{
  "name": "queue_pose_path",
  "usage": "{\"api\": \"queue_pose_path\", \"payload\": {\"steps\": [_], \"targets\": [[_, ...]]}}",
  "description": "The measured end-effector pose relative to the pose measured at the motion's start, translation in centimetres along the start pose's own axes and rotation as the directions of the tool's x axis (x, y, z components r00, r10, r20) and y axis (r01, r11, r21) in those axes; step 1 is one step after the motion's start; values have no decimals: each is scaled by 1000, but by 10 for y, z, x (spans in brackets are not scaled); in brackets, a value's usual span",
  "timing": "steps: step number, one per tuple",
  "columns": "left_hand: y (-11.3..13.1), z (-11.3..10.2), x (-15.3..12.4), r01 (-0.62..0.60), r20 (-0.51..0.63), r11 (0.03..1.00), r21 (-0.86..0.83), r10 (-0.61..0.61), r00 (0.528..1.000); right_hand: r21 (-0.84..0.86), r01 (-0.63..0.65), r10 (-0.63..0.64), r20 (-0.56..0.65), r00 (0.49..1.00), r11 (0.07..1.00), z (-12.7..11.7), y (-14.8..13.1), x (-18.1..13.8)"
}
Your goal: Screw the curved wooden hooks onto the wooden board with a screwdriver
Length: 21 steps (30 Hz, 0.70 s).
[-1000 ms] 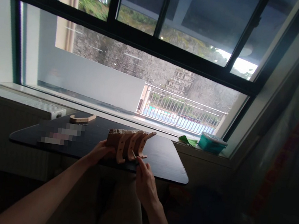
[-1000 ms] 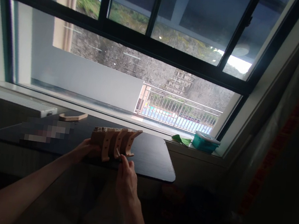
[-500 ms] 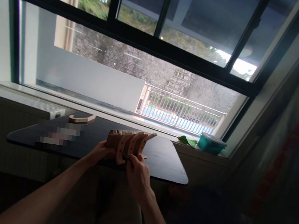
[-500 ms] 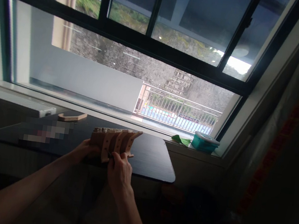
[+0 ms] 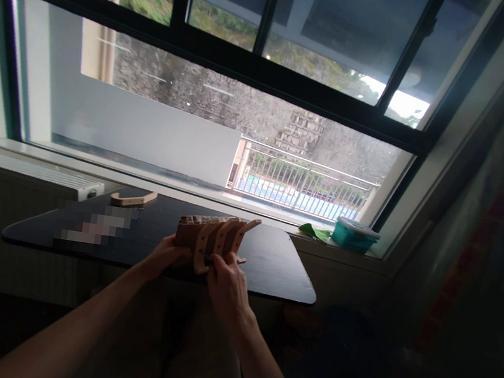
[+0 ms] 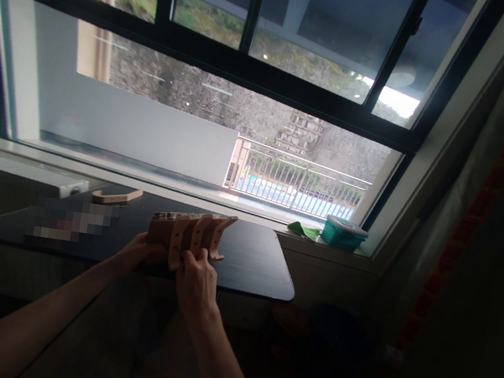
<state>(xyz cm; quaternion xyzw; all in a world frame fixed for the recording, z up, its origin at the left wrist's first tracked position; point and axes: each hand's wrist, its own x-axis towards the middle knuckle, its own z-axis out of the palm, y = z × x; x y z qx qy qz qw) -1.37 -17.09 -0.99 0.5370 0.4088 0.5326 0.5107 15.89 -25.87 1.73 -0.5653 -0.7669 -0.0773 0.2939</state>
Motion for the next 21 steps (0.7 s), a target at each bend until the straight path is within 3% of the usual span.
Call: {"api": "queue_pose_path", "payload": {"steps": [5,10,13,17,21], "targets": [[0,-5,1,16,33,1000,13,-16,999,-94,111,-105,67,992,989,3,-10,5],[0,-7,3,22,41,1000,7,-23,999,-66,165,-158,93,983,984,7,-5,5],[-1,-5,2,13,20,1000,-6,-13,1000,11,117,-118,30,993,993,12,-2,4],[0,-3,0,-5,7,1000,-20,5,1000,161,-16,30,-86,996,987,26,1,7],[-1,-2,-1,-23,-7,999,-30,22,1000,238,-69,92,-89,992,969,30,5,10]]}}
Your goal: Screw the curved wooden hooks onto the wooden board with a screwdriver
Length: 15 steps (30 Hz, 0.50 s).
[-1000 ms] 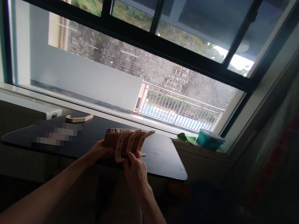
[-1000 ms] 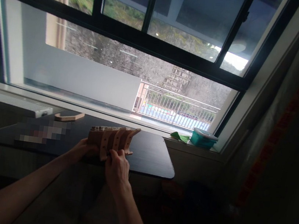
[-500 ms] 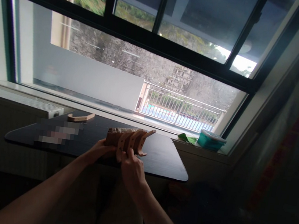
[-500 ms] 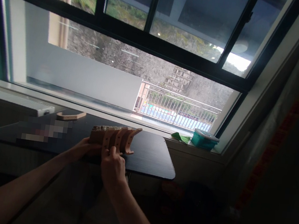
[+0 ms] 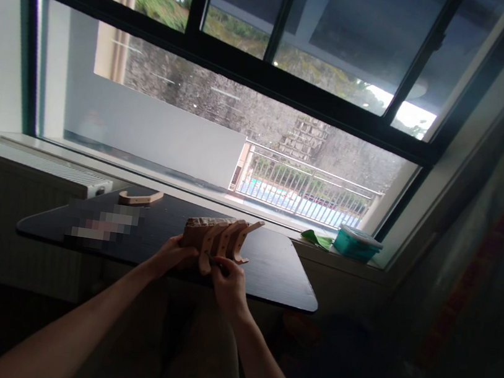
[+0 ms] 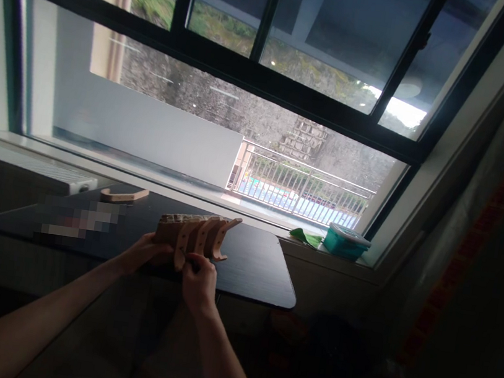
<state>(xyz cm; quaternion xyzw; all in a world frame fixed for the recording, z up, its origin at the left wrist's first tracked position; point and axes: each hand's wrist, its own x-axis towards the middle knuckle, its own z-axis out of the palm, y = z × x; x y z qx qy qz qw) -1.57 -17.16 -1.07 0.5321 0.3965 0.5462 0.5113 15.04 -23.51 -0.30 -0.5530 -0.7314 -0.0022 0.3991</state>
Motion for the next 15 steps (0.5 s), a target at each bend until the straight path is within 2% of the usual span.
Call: {"api": "queue_pose_path", "payload": {"steps": [9,15], "targets": [[-5,-1,2,-4,-14,1000,-5,4,1000,-144,145,-118,180,977,979,-20,-17,0],[-6,-2,4,1,-6,1000,-3,-1,1000,-95,60,-45,156,987,994,-11,-13,2]]}}
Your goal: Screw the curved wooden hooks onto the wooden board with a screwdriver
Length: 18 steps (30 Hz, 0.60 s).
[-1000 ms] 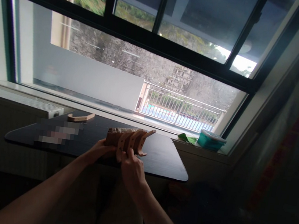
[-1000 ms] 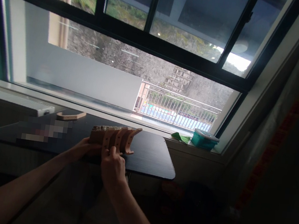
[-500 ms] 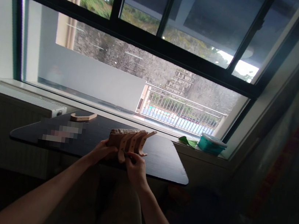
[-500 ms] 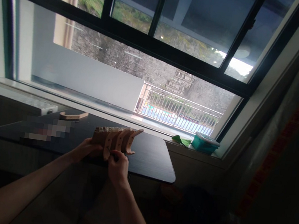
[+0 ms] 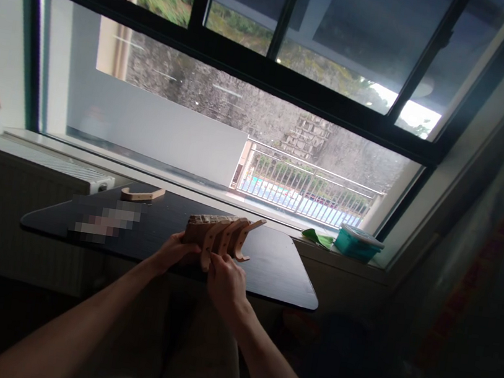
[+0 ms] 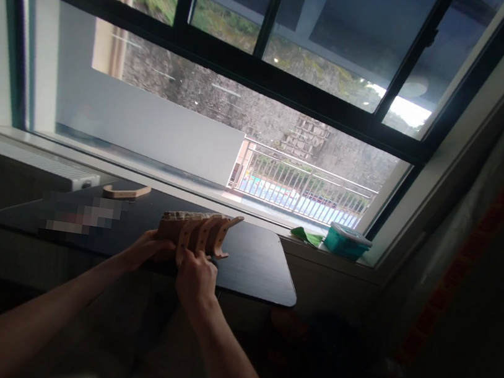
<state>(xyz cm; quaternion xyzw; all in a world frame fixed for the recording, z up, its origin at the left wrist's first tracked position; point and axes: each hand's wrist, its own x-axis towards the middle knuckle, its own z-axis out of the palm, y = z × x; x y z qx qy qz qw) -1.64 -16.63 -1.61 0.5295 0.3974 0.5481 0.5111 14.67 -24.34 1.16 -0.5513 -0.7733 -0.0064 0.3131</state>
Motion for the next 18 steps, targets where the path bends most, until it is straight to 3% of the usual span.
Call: {"api": "queue_pose_path", "payload": {"steps": [7,18], "targets": [[2,2,-2,-3,-25,1000,-9,3,1000,137,-103,101,16,995,985,15,13,10],[3,2,-3,-6,-19,1000,-4,6,1000,-85,41,-34,78,996,996,-11,-5,0]]}}
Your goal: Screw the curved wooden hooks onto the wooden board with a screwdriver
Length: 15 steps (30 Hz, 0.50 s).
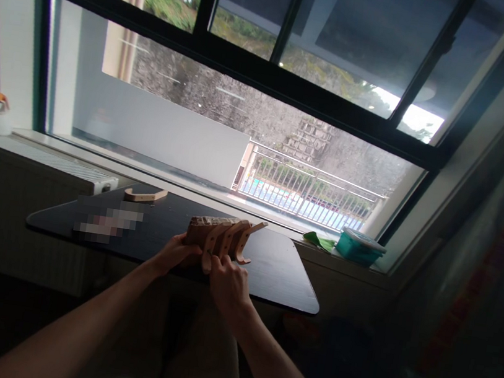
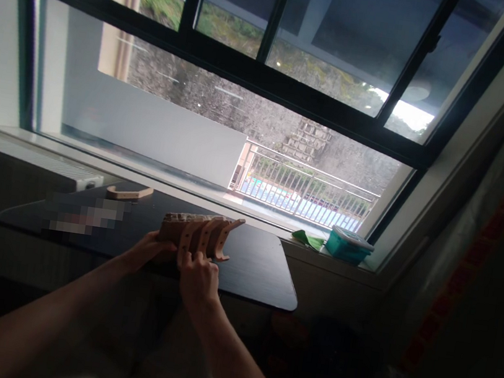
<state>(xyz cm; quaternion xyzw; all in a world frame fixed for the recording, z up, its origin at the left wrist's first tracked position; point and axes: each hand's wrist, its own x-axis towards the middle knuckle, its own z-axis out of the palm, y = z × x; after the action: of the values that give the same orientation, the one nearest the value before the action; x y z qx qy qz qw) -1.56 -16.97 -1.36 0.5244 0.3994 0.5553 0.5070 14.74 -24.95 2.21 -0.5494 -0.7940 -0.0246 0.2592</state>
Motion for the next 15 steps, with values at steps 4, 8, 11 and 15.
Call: {"api": "queue_pose_path", "payload": {"steps": [4,8,11,15], "targets": [[-2,-1,2,-4,3,1000,0,4,1000,43,-33,34,-19,999,999,6,1,3],[-3,0,2,-1,7,1000,12,1,1000,173,-136,151,-74,986,975,19,7,8],[-4,0,2,1,-3,1000,26,-1,1000,269,-183,210,-76,975,945,23,12,12],[-3,1,1,-12,-10,1000,28,12,1000,323,-176,211,-77,974,930,14,13,15]]}}
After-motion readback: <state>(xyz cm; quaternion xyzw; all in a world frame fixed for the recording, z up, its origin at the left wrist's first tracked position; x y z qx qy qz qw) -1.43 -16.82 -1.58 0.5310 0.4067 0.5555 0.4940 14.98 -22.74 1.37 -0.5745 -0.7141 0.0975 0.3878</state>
